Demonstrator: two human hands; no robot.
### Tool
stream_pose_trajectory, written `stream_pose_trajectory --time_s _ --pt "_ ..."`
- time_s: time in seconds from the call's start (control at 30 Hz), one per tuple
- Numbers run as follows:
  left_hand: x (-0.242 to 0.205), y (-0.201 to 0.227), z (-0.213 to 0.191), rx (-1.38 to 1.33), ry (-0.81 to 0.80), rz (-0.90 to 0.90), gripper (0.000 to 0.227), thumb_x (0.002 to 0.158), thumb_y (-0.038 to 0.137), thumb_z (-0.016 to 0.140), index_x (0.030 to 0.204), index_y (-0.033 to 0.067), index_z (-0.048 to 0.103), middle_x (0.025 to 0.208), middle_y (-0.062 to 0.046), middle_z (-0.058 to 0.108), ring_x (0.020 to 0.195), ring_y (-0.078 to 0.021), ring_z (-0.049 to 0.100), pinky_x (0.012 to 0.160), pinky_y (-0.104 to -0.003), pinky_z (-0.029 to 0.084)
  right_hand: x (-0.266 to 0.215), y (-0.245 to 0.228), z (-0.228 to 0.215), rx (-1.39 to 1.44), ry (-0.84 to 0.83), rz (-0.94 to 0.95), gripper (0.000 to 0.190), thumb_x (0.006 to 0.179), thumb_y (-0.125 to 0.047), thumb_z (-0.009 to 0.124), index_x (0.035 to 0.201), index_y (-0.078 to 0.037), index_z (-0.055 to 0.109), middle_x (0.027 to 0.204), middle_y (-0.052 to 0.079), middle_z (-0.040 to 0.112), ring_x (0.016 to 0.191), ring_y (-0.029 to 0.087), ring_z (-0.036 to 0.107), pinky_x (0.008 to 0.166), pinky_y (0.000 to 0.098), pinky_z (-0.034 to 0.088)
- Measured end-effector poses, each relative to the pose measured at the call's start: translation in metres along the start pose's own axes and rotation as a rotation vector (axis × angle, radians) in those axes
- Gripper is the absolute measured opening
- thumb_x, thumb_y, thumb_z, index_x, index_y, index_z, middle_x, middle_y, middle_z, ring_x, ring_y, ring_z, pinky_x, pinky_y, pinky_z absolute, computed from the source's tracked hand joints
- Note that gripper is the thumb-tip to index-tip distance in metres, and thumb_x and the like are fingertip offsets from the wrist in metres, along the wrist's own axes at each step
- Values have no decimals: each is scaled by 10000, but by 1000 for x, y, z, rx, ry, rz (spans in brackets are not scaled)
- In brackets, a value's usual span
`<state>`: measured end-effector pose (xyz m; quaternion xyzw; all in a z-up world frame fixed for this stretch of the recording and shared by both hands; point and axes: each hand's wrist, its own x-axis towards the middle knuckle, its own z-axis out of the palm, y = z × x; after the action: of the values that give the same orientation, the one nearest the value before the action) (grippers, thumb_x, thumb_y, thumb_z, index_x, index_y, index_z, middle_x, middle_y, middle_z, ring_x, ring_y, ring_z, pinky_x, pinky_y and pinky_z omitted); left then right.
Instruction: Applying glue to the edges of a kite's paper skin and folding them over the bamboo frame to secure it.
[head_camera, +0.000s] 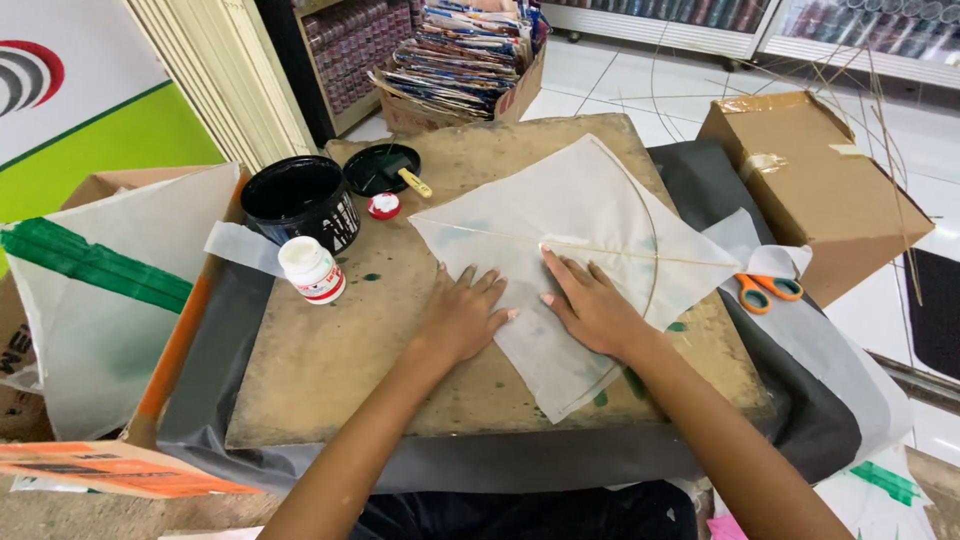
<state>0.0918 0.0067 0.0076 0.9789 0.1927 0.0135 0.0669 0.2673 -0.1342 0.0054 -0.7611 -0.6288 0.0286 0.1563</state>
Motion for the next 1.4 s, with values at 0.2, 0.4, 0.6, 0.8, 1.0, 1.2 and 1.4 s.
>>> stream_pose_trajectory --time_s 0.2,0.4,0.6,0.8,1.0,1.2,1.4 --pt "-2 0 -6 -1 -14 -26 556 1061 442 360 1494 122 499 1582 -111 461 1499 -328 360 1229 -651 100 7 5 5 44 -17 15 618 1066 -347 412 1632 -177 230 1566 127 462 1458 274 426 1232 537 238" --pt "-8 5 -7 -40 -26 20 534 1070 421 356 1496 134 501 1575 -102 473 1489 -313 385 1233 -643 118 0 -7 -2 107 -54 -17 610 1072 -315 386 1635 -156 217 1603 125 413 1474 296 391 1233 563 211" --pt "-5 0 -2 -5 -22 -7 530 1066 410 345 1491 139 507 1563 -88 492 1455 -302 438 1219 -650 130 -1 24 10 166 64 -9 610 1067 -301 441 1614 -87 276 1532 187 496 1414 331 474 1237 521 254" --pt "-8 5 -1 -7 32 13 510 1067 402 372 1465 127 534 1539 -108 514 1462 -323 419 1209 -678 117 -7 13 6 164 99 2 623 1060 -275 476 1624 -110 267 1516 160 519 1414 300 475 1230 530 248" --pt "-4 5 0 -34 -9 -27 538 1062 413 371 1506 133 492 1580 -101 468 1477 -329 400 1205 -665 134 -11 -5 14 32 22 13 668 1037 -316 495 1630 -145 237 1549 134 483 1452 294 426 1231 545 239" --pt "8 -6 1 -43 -11 -38 550 1060 429 360 1507 136 489 1585 -98 462 1484 -336 386 1209 -668 126 1 -8 14 52 10 84 681 1057 -323 445 1653 -152 164 1540 155 485 1473 289 400 1238 551 206" --pt "23 -18 10 -72 22 -45 570 1061 447 347 1518 132 475 1608 -110 428 1506 -334 351 1220 -650 146 13 -4 21 34 68 94 671 1053 -300 459 1643 -114 201 1496 203 524 1470 322 407 1223 563 228"
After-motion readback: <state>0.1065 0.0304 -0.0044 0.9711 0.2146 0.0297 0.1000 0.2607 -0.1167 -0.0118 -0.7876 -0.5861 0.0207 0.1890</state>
